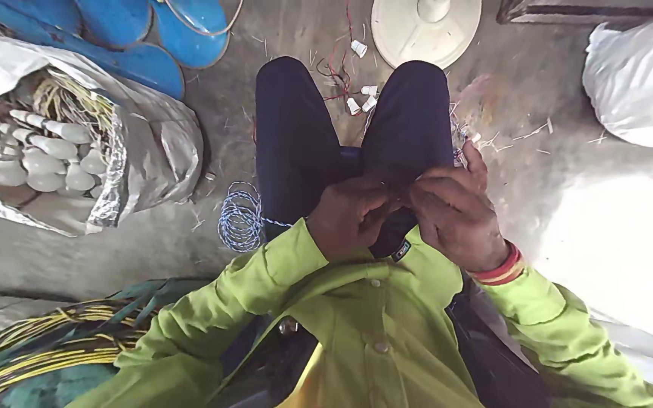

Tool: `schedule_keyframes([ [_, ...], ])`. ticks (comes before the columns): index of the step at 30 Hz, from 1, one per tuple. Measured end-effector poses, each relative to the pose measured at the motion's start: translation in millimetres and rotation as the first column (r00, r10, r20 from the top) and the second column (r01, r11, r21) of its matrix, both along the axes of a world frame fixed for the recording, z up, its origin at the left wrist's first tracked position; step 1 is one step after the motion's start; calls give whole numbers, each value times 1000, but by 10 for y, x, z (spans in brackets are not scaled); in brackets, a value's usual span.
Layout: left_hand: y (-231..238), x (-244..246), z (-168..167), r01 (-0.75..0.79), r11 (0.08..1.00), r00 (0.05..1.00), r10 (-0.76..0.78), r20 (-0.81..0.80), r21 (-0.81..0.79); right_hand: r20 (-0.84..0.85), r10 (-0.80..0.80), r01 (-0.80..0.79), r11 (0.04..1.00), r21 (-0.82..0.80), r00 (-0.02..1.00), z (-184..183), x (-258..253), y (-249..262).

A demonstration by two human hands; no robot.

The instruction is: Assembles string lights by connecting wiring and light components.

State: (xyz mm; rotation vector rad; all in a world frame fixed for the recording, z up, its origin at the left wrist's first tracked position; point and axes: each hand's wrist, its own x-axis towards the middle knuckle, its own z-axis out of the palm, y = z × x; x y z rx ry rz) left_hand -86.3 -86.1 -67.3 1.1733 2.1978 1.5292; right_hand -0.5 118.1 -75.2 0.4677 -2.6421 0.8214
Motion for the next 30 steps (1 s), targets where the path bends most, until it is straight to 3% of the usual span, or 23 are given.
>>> schedule_keyframes([
  [4,-36,-53,-28,62,998,960,-56,275,-13,-134,58,-59,998,-1,989,-118,22,44],
  [9,-1,52,-128,6,997,728,-61,683,83,-239,68,-65,998,19,969,-140,47,29],
  [14,56,100,-187,42,998,563,-56,824,40,-167,-52,44,998,-50,985,-194,149,-6],
  [18,-4,48,-98,4,998,360,-55,931,57,-110,-130,113,982,-149,985,-208,176,-50],
  [20,-59,39,-63,-3,998,377,-64,924,71,-74,-117,106,985,-136,990,-166,165,-53],
  [22,-106,34,-68,16,995,460,-94,883,98,-39,-104,98,987,-127,994,-133,135,-55],
  [26,-115,46,-35,-11,999,544,-21,839,33,106,-58,72,989,-132,993,-77,84,-45],
  [30,-93,12,-13,1,1000,530,11,848,-13,81,-61,76,979,-189,995,-87,43,-30],
])
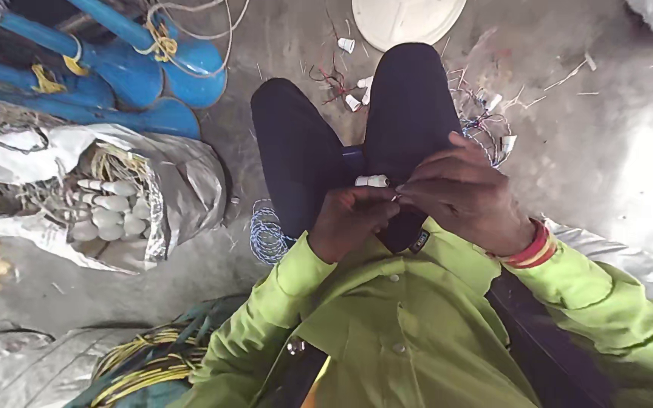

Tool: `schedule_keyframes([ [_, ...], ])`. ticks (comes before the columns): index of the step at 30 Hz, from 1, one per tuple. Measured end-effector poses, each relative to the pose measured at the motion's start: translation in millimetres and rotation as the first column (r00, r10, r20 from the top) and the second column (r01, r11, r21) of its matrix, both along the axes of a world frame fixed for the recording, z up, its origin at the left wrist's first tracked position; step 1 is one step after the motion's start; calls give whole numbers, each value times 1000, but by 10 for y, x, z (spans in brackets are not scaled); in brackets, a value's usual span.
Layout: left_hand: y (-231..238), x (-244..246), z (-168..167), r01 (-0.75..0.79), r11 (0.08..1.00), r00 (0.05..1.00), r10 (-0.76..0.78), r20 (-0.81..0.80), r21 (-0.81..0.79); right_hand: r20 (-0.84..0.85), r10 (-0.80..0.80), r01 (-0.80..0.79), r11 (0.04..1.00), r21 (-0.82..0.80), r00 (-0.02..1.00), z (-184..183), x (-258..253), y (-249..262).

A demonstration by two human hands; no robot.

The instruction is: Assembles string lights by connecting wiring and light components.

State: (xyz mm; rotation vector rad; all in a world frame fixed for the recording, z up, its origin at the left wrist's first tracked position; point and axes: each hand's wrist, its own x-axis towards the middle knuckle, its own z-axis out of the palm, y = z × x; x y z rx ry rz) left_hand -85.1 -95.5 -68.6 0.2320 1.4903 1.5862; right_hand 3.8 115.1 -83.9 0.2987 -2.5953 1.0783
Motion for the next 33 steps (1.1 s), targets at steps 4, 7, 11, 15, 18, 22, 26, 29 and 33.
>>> schedule_keyframes([
  [4,-51,-36,37,112,994,978,-107,180,-19,-35,7,-7,1000,4,999,32,42,-5],
  [7,-78,-141,11,203,977,941,-213,262,65,-11,32,-32,999,2,999,20,-10,-5],
  [11,-110,-177,-43,210,965,892,-254,374,155,-6,74,-74,997,34,997,71,-6,11],
  [15,-79,-207,-70,232,954,861,-292,415,190,-43,132,-129,988,84,990,172,-56,87],
  [18,-69,-181,-79,207,958,854,-277,440,201,-64,204,-188,963,194,977,240,-63,134],
  [22,-47,-204,-55,224,956,863,-285,418,189,-46,243,-220,932,287,969,286,-101,160],
  [26,-14,-151,6,207,978,922,-199,333,11,64,206,-215,930,298,977,283,-124,118],
  [29,18,-147,-3,188,982,925,-168,342,-26,113,179,-204,938,281,977,290,-126,96],
  [33,81,-139,43,151,986,974,-136,181,-71,76,87,-106,947,304,993,264,-91,31],
])
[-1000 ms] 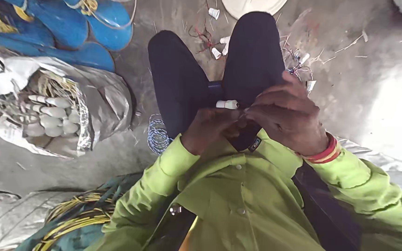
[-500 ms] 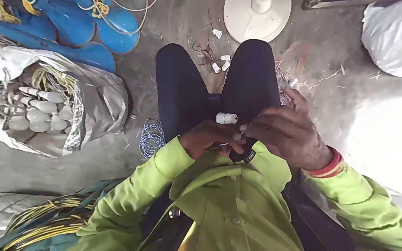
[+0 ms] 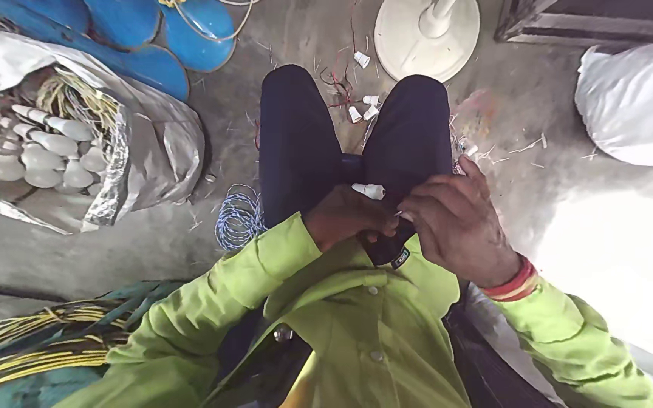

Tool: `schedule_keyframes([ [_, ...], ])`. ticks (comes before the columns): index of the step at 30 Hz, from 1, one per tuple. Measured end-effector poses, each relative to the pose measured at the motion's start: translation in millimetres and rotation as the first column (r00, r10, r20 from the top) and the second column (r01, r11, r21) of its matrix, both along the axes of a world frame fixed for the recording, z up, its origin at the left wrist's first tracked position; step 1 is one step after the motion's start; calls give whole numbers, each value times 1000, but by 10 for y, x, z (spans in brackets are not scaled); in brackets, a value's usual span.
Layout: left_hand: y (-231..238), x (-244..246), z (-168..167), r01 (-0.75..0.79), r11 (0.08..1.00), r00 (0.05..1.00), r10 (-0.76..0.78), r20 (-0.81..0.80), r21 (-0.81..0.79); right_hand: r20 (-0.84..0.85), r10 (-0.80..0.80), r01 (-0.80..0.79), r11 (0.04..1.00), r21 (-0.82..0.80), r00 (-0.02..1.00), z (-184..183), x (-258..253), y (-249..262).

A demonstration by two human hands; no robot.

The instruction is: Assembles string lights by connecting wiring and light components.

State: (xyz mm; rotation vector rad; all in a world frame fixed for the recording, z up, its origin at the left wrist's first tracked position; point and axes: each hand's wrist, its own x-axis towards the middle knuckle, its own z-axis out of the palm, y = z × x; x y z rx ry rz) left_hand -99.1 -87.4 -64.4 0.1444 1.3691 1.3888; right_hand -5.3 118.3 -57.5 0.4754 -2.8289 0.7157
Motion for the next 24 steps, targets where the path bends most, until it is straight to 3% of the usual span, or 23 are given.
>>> schedule_keyframes([
  [3,45,13,9,23,997,942,-45,-332,-69,-75,-65,67,997,32,995,-65,44,-21],
  [7,187,131,-11,-117,984,700,-15,-714,-135,-53,-138,140,989,45,989,-121,55,-5],
  [8,232,177,-40,-189,976,587,23,-809,-109,-26,-164,165,985,42,986,-131,49,-14],
  [10,313,228,-188,-290,955,258,135,-957,56,35,-218,216,975,46,975,-114,40,-35],
  [11,343,192,-255,-280,948,94,184,-978,152,54,-234,232,972,46,971,-97,28,-38],
  [12,353,150,-279,-253,945,4,214,-977,206,67,-240,238,970,42,968,-83,24,-35],
  [14,341,105,-228,-210,950,32,241,-970,229,81,-228,227,974,18,970,-63,34,-2],
  [17,277,39,-71,-144,977,332,196,-923,156,170,-170,199,964,-177,971,-25,20,112],
  [19,212,-10,-2,-83,989,450,149,-881,125,299,-119,241,878,-413,947,-9,27,159],
  [21,156,-27,28,-43,992,420,127,-899,121,393,-52,287,773,-566,918,2,17,161],
  [24,130,10,6,4,991,250,126,-960,131,466,-37,298,812,-502,884,46,-6,167],
])
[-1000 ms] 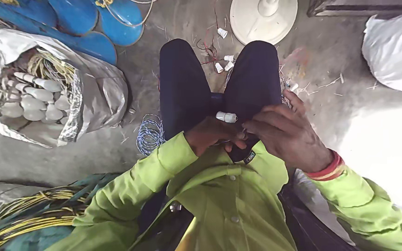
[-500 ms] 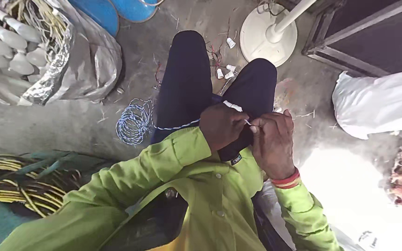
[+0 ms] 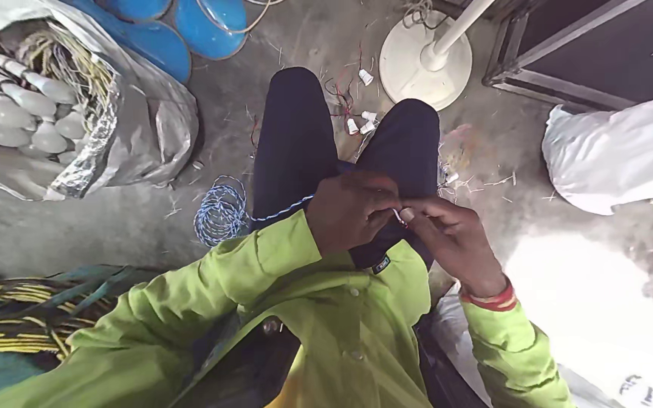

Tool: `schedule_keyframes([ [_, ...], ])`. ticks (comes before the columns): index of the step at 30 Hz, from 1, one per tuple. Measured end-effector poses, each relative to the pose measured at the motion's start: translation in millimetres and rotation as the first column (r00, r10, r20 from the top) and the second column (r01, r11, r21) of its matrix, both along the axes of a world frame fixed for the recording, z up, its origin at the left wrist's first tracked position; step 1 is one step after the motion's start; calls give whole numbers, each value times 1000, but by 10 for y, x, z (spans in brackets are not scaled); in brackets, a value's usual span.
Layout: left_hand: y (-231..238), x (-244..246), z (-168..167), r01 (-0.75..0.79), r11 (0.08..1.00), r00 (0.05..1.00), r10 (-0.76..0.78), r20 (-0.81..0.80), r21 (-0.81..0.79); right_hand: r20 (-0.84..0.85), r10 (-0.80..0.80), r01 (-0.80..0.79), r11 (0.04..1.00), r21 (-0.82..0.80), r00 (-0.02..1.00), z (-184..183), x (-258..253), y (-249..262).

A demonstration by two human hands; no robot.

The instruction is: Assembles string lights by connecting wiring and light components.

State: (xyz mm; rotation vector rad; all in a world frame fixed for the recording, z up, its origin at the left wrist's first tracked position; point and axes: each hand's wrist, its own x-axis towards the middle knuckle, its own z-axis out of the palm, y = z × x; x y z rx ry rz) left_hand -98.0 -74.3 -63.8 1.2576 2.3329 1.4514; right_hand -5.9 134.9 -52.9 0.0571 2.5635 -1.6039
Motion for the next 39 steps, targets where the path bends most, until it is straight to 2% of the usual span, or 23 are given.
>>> schedule_keyframes([
  [2,3,7,-23,14,1000,996,-14,-92,-2,83,61,-65,997,46,995,63,-61,42],
  [5,-14,7,-52,51,998,982,-47,-181,21,169,157,-157,987,-13,973,113,-176,116],
  [7,-29,-10,-60,102,994,967,-91,-236,32,203,161,-155,987,-43,966,109,-225,102],
  [12,-58,-57,-100,295,954,922,-269,-280,53,151,161,-195,949,249,975,146,-317,-108],
  [14,-73,-60,-111,352,933,905,-319,-282,74,157,190,-231,923,308,969,146,-346,-158],
  [16,-68,-28,-120,362,924,907,-320,-272,121,190,235,-284,912,297,953,183,-380,-165],
  [19,-74,-1,-89,395,913,896,-359,-259,102,271,279,-345,909,235,921,206,-470,-166],
  [21,-70,-25,-85,403,912,888,-370,-273,77,360,314,-400,896,193,878,99,-613,-126],
  [24,-74,-122,-121,274,961,926,-252,-280,42,488,293,-354,935,34,822,-4,-870,-58],
  [26,-58,-243,-161,97,995,967,-96,-235,-5,439,185,-218,976,25,879,-72,-1018,-36],
  [27,-42,-345,-155,19,999,974,-28,-226,-42,341,107,-136,989,60,934,-60,-1080,-32],
  [29,-44,-543,-128,-85,993,980,68,-185,-87,3,-66,65,989,133,998,-27,-1119,-51],
  [31,-47,-698,-157,-141,989,985,135,-104,-53,-347,-211,261,960,104,914,1,-1078,-96],
  [33,-12,-846,-212,-168,986,986,168,8,21,-511,-290,341,940,6,809,71,-936,-194],
  [34,8,-893,-236,-175,982,982,170,82,66,-495,-285,328,945,-1,821,110,-781,-268],
  [37,120,-1011,-306,-247,954,922,177,345,172,-242,-113,108,993,-37,964,70,-410,-433],
  [39,177,-1061,-393,-291,931,831,133,540,220,-161,11,-48,972,-230,987,-40,-322,-505],
])
